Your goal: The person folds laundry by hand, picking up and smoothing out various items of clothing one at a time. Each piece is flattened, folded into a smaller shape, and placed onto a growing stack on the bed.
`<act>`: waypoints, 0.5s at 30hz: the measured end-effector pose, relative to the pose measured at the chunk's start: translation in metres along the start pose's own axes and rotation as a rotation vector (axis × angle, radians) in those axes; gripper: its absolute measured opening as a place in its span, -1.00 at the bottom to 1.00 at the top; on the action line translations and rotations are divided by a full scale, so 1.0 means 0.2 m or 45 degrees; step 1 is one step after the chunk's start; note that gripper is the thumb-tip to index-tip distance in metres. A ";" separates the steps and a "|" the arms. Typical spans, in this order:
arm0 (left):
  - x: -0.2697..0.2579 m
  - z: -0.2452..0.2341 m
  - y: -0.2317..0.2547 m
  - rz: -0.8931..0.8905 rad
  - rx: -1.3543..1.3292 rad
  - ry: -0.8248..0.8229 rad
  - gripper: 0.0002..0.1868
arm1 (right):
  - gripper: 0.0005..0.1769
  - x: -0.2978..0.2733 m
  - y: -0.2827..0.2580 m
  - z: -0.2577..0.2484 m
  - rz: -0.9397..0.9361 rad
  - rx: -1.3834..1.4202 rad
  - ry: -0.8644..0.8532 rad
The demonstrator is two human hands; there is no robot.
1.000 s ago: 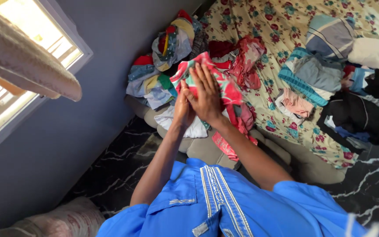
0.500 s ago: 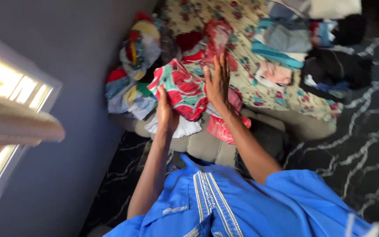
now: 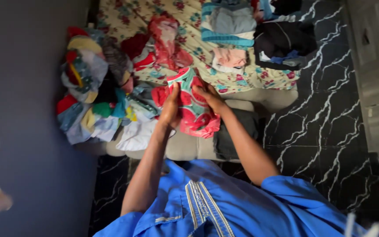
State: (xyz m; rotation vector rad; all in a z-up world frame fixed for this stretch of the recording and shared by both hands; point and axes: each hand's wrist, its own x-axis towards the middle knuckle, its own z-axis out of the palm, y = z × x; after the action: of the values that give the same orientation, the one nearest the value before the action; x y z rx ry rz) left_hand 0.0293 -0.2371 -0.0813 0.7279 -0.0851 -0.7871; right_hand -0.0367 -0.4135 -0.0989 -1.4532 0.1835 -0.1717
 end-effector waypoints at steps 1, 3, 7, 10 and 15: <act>0.08 -0.03 0.00 -0.009 0.002 -0.005 -0.34 | -0.43 -0.03 -0.07 -0.07 0.000 0.001 0.011; 0.25 -0.08 0.02 -0.243 0.222 -0.090 -0.34 | -0.45 -0.07 -0.19 -0.20 0.257 0.326 -0.160; 0.53 0.04 0.04 -0.448 0.240 -0.156 -0.33 | -0.50 0.08 0.05 -0.57 0.265 0.344 -0.061; 0.69 0.05 -0.11 -0.406 0.001 -0.193 -0.30 | -0.56 0.14 0.04 -0.66 0.268 0.401 0.269; 1.06 -0.06 -0.70 0.260 0.250 -0.039 -0.34 | -0.55 0.33 0.00 -0.82 0.010 0.706 0.495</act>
State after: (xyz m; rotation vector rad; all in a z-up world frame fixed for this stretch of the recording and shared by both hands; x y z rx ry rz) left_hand 0.0991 -0.4391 -0.2177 0.8782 -0.2633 -0.5995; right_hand -0.0105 -0.5878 -0.1182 -0.8560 0.4222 -0.4611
